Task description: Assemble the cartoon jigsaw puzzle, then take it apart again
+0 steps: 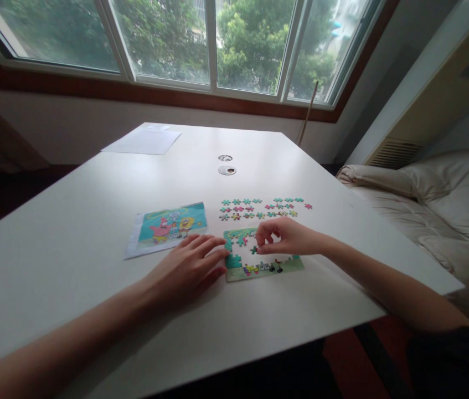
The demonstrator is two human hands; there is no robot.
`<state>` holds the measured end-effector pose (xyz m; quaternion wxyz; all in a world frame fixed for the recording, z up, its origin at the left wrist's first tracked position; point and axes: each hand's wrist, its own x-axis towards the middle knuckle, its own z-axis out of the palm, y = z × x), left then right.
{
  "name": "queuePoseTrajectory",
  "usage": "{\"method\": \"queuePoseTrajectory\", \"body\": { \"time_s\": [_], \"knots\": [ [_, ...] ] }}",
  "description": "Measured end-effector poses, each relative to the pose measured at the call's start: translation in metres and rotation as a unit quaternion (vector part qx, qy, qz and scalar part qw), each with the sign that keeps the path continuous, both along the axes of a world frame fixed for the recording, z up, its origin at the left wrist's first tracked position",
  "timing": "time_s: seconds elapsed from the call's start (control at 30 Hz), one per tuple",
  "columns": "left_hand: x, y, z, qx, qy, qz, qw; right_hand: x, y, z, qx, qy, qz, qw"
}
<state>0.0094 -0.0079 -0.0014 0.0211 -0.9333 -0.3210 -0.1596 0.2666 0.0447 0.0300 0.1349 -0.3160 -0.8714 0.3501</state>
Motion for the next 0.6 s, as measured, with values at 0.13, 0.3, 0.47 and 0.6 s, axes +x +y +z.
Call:
{"method": "queuePoseTrajectory", "body": {
  "time_s": [0.13, 0.3, 0.47, 0.6],
  "knots": [
    [0.001, -0.001, 0.003, -0.001, 0.002, -0.005, 1.000, -0.020, -0.003, -0.006, 0.022, 0.042, -0.063, 0.997],
    [0.000, 0.000, 0.002, 0.004, 0.000, -0.011, 1.000, -0.034, -0.005, -0.017, 0.030, 0.055, -0.088, 0.994],
    [-0.001, 0.000, 0.001, 0.006, -0.002, -0.015, 1.000, -0.036, -0.005, -0.027, 0.026, 0.053, -0.084, 0.995],
    [0.000, 0.000, 0.002, 0.012, -0.004, -0.018, 1.000, -0.036, -0.006, -0.028, 0.057, 0.049, -0.082, 0.994]
  ]
}}
